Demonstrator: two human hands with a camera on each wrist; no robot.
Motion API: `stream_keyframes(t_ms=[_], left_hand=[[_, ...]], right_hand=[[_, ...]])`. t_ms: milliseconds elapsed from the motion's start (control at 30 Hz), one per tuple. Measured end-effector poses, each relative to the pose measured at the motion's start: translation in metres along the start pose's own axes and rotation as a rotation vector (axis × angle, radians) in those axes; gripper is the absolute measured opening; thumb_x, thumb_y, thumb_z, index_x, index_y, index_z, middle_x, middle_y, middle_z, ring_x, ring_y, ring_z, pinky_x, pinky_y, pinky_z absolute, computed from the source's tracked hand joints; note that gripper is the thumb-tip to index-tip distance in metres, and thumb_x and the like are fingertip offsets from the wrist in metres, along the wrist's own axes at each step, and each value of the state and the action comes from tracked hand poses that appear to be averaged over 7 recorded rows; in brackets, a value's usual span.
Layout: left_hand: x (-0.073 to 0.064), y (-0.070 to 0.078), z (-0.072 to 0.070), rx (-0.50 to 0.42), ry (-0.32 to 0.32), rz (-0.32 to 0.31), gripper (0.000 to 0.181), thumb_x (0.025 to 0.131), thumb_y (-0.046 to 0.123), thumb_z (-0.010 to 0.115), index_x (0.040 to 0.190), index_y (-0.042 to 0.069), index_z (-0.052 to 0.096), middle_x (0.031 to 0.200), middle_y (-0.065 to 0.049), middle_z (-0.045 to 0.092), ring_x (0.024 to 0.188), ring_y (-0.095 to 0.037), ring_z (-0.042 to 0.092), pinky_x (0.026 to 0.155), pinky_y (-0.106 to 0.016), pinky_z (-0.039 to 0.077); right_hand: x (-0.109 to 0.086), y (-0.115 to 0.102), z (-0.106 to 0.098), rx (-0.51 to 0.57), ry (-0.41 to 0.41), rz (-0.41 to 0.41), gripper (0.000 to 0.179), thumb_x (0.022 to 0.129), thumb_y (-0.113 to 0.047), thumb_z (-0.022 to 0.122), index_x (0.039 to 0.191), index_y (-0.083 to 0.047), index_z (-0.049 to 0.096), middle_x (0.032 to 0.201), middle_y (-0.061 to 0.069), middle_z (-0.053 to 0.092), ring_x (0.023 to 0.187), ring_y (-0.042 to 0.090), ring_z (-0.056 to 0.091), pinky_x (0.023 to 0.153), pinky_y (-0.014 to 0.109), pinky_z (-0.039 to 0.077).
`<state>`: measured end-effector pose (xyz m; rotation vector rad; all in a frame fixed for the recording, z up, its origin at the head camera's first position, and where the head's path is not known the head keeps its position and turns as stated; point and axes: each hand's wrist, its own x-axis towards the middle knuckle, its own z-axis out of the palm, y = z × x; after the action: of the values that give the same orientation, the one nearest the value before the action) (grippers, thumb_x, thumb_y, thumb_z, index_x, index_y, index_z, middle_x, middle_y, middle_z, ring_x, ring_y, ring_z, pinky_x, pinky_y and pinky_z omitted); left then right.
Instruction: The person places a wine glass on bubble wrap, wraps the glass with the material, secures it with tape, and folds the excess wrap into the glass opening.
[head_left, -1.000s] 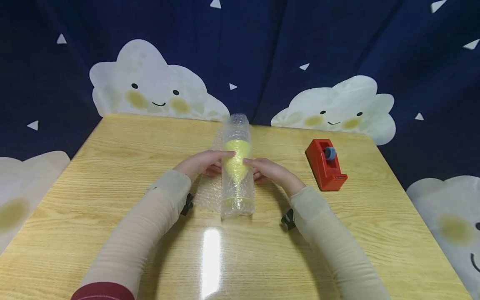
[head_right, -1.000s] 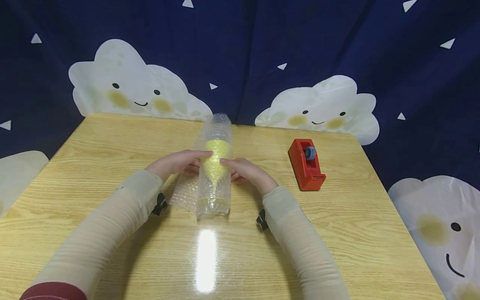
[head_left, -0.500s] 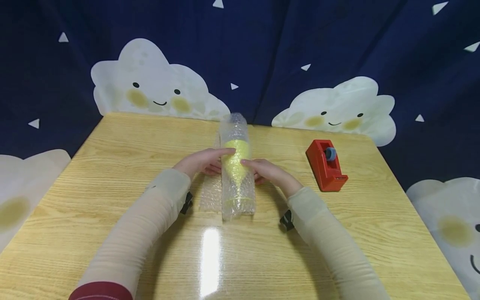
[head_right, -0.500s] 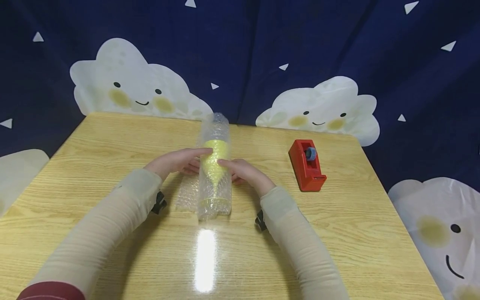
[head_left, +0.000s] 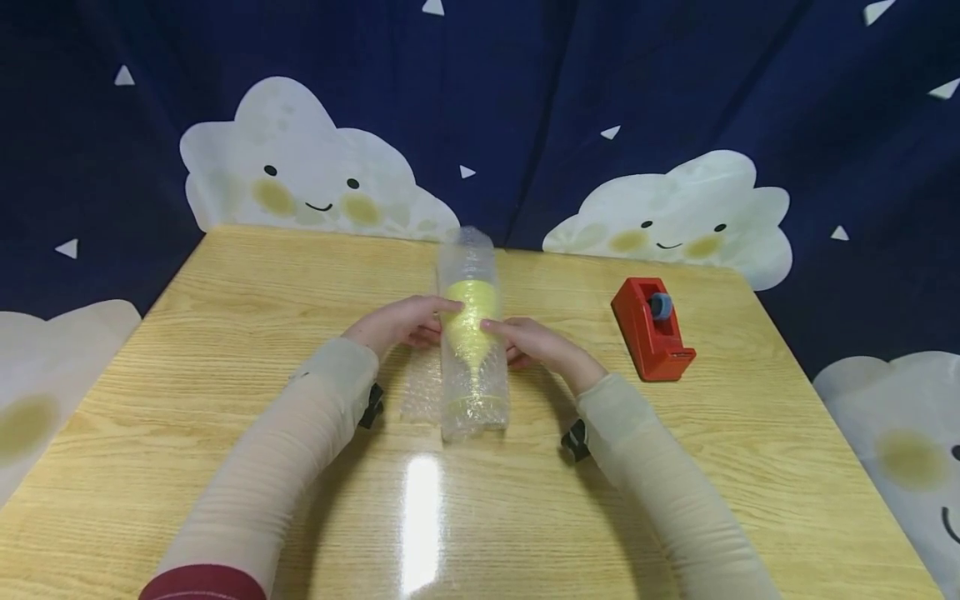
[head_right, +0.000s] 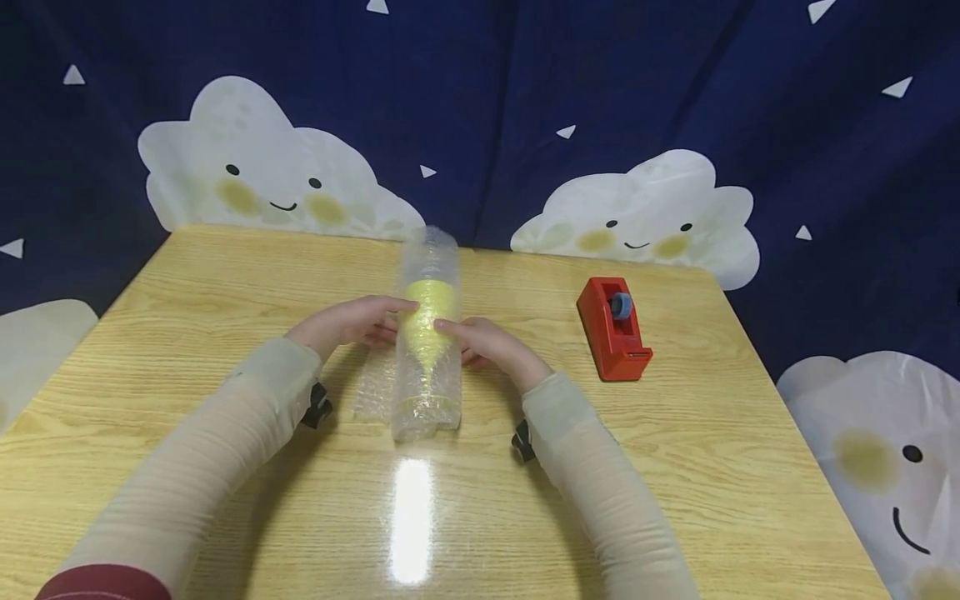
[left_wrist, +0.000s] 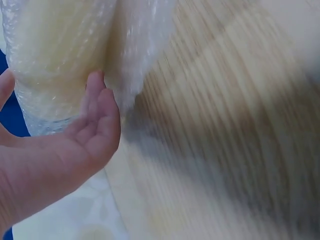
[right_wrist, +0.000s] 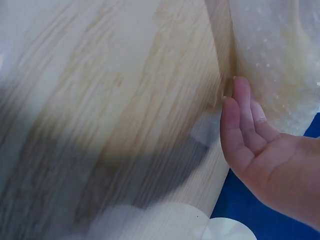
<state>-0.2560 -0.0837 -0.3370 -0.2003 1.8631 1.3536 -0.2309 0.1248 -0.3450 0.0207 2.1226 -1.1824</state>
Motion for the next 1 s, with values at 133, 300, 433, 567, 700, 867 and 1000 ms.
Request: stream_keyframes(t_ms=[133,300,433,567,700,867,1000], left_hand=[[-0.0009,0.0000,-0.0007,-0.038,-0.035,-0.006,0.064,0.094,0.037,0.047,0.145,0.006,0.024,0.141,-0.022,0.042,0.125,-0.031,0.047,0.105,-0.039,0.038],[-0.0033,-0.0003,0.0014,-0.025,-0.039,0.016,0.063,0.094,0.037,0.044,0.145,0.007,0.023,0.141,-0.023,0.041,0.121,-0.029,0.049,0.102,-0.037,0.040],[-0.0065,0.0004,0.0043,0.067,0.008,0.050,0.068,0.090,0.050,0.048,0.141,0.007,0.033,0.122,-0.016,0.055,0.097,-0.020,0.056,0.088,-0.031,0.046],[-0.0063,-0.0001,0.0068,0.129,0.067,0.061,0.058,0.085,0.059,0.054,0.107,0.006,0.052,0.084,-0.002,0.053,0.072,-0.013,0.049,0.070,-0.025,0.042],[-0.0043,-0.0007,0.0086,0.108,0.076,0.062,0.056,0.085,0.055,0.057,0.110,0.005,0.051,0.084,0.001,0.050,0.075,-0.013,0.049,0.072,-0.025,0.043],[-0.0005,-0.0004,0.0088,0.049,0.071,0.048,0.060,0.087,0.049,0.058,0.124,0.003,0.045,0.082,0.002,0.051,0.072,-0.010,0.051,0.072,-0.024,0.045],[0.0025,-0.0010,0.0078,0.005,0.063,0.033,0.057,0.089,0.044,0.058,0.126,0.004,0.043,0.082,0.001,0.050,0.069,-0.009,0.050,0.071,-0.024,0.045]], right_hand=[[-0.0019,-0.0014,-0.0004,0.015,0.002,0.002,0.057,0.096,-0.043,0.044,0.130,0.003,0.045,0.085,0.001,0.064,0.075,0.008,0.061,0.077,0.030,0.054],[-0.0012,-0.0021,0.0009,0.017,-0.002,0.016,0.057,0.095,-0.044,0.044,0.129,0.003,0.046,0.077,-0.003,0.062,0.070,0.007,0.060,0.071,0.027,0.054],[-0.0012,-0.0024,0.0018,0.013,0.005,0.017,0.055,0.095,-0.045,0.045,0.125,0.001,0.050,0.074,-0.004,0.063,0.068,0.007,0.061,0.068,0.026,0.053],[-0.0016,-0.0023,0.0025,0.008,0.005,0.007,0.055,0.094,-0.045,0.045,0.124,0.000,0.051,0.076,-0.003,0.065,0.069,0.007,0.062,0.069,0.027,0.053],[-0.0019,-0.0013,0.0014,0.010,0.005,0.002,0.056,0.095,-0.045,0.046,0.126,0.002,0.049,0.080,-0.001,0.064,0.071,0.007,0.062,0.073,0.028,0.053],[-0.0038,0.0013,-0.0029,0.005,-0.005,-0.005,0.058,0.096,-0.044,0.045,0.130,0.003,0.044,0.091,0.005,0.066,0.076,0.009,0.062,0.080,0.033,0.054],[-0.0052,0.0034,-0.0067,-0.007,-0.014,-0.010,0.059,0.096,-0.045,0.045,0.130,0.003,0.044,0.100,0.010,0.066,0.083,0.012,0.063,0.086,0.036,0.052]])
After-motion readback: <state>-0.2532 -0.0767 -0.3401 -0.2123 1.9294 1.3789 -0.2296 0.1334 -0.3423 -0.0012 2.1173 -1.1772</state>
